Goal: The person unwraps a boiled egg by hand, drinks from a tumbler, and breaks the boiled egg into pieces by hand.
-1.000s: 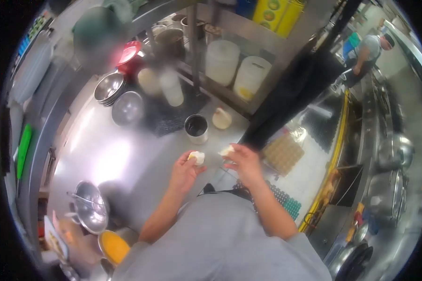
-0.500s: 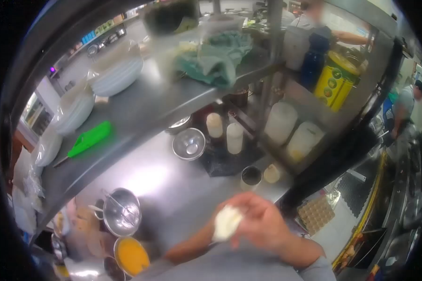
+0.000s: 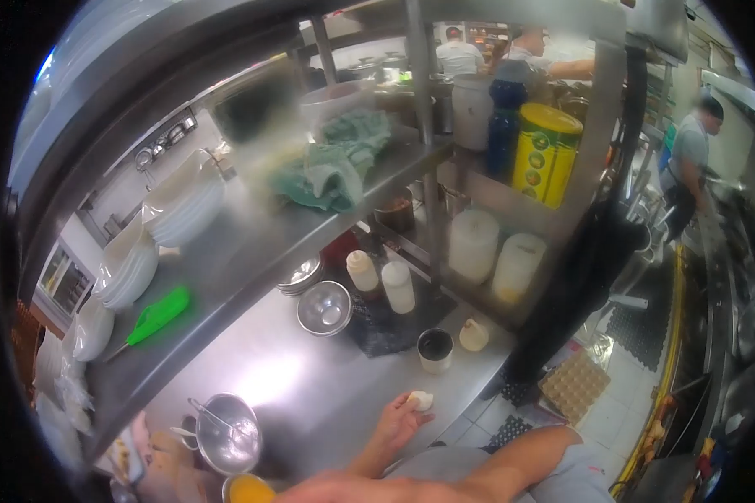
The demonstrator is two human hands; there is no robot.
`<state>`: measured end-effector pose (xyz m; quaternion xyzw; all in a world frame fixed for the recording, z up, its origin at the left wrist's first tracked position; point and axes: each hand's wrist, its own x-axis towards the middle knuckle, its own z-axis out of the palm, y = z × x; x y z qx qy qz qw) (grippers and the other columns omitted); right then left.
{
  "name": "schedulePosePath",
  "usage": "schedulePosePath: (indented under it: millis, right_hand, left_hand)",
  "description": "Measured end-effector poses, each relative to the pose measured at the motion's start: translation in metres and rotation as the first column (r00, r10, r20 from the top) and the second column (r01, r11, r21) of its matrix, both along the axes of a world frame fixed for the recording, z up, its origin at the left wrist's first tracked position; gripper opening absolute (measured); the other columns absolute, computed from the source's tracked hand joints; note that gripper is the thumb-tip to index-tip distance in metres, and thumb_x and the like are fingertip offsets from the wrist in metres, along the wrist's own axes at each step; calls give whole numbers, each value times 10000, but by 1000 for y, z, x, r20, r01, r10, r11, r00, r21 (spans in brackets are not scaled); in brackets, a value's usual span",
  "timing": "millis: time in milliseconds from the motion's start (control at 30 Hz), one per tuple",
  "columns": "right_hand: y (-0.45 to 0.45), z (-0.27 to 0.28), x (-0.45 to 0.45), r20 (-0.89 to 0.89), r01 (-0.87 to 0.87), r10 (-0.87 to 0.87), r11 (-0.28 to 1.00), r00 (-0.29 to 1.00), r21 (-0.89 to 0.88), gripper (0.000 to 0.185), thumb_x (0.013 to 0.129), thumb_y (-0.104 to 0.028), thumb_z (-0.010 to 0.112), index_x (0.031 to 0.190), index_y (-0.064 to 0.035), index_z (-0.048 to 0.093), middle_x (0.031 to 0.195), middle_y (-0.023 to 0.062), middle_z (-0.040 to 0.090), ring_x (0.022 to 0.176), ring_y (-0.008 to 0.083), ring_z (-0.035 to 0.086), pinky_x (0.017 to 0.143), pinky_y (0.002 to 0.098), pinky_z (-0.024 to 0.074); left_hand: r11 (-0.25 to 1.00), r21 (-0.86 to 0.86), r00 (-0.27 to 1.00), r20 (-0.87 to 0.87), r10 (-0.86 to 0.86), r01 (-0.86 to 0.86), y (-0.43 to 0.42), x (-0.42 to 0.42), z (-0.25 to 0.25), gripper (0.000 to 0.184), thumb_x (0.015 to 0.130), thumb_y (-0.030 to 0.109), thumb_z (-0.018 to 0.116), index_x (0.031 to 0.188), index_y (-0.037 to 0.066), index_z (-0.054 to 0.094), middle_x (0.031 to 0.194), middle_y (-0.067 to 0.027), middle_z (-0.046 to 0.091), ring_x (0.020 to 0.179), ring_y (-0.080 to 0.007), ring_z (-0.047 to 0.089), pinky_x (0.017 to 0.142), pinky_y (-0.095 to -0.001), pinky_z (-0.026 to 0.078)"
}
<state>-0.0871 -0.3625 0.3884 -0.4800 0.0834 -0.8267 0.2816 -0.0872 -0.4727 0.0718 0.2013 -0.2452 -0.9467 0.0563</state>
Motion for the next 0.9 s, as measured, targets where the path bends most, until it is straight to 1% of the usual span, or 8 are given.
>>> schedulePosePath:
  millis: [100, 200, 233, 333, 533, 733, 833, 900]
  right_hand:
    - [2, 7, 0, -1, 85, -85, 996, 996, -24, 266, 955, -243, 570, 980, 17, 624, 1141, 242, 579, 1023, 331, 597, 849, 422, 480]
    - [14, -3, -32, 1, -94, 95, 988, 996, 120, 501, 964, -450, 419, 1118, 8, 552, 1221, 287, 497, 1169, 388, 473, 943, 537, 381]
    - [15, -11, -43, 8, -142, 143, 979, 990, 149, 589, 964, -520, 367, 1153, 12, 536, 1264, 293, 461, 1218, 390, 433, 976, 551, 352]
    - [12, -38, -60, 101, -178, 161, 965, 982, 193, 751, 949, -632, 269, 1199, 29, 525, 1389, 264, 373, 1311, 347, 358, 1045, 507, 308]
    - [20, -67, -75, 209, -51, -40, 910, 977, 412, 497, 970, -486, 429, 1114, -20, 531, 1246, 232, 493, 1179, 352, 479, 954, 516, 401]
    - [23, -99, -78, 224, 122, -377, 707, 899, 697, 146, 880, -97, 616, 965, -29, 518, 845, 110, 573, 747, 240, 591, 634, 358, 511]
    - [45, -162, -109, 131, 95, -295, 641, 946, 762, 158, 926, -141, 609, 998, 0, 602, 1088, 206, 605, 953, 318, 618, 797, 404, 504]
    - [45, -162, -113, 44, 178, -363, 555, 931, 813, 144, 923, -121, 602, 997, 3, 595, 1055, 189, 613, 907, 302, 627, 754, 396, 512]
  left_hand:
    - [998, -47, 998, -52, -42, 39, -5, -3, -3, 283, 928, 89, 564, 1199, 24, 518, 1187, -131, 594, 1065, -274, 605, 890, -476, 521]
    - [997, -75, 999, -23, -29, 27, -6, -5, 11, 298, 916, 89, 584, 1192, -12, 533, 1098, -143, 626, 1044, -250, 612, 881, -461, 529]
    - [981, -164, 989, 118, -86, 105, -10, -7, 10, 351, 916, 135, 603, 1219, -20, 518, 1120, -142, 616, 1032, -256, 618, 877, -442, 532]
    - [994, -18, 950, -293, -111, 111, -4, -4, 68, 395, 916, 174, 614, 1241, -23, 504, 1137, -139, 603, 1023, -257, 620, 864, -422, 537]
    - [999, -13, 993, -113, -34, 32, -9, -10, -13, 301, 929, 118, 586, 1189, -17, 517, 1149, -145, 602, 1030, -261, 618, 880, -422, 538]
    - [1000, 13, 997, -73, -9, 10, -7, -13, -10, 300, 925, 107, 590, 1188, -17, 517, 1137, -131, 608, 1027, -237, 619, 885, -426, 543]
    - [1000, 22, 998, -68, -3, 5, -11, -16, -16, 322, 931, 110, 584, 1218, -13, 505, 1169, -137, 600, 1061, -243, 609, 882, -433, 532]
    - [1000, 30, 998, -68, -2, 4, -12, -17, -17, 331, 934, 109, 581, 1231, -12, 501, 1184, -141, 596, 1074, -247, 605, 881, -431, 527]
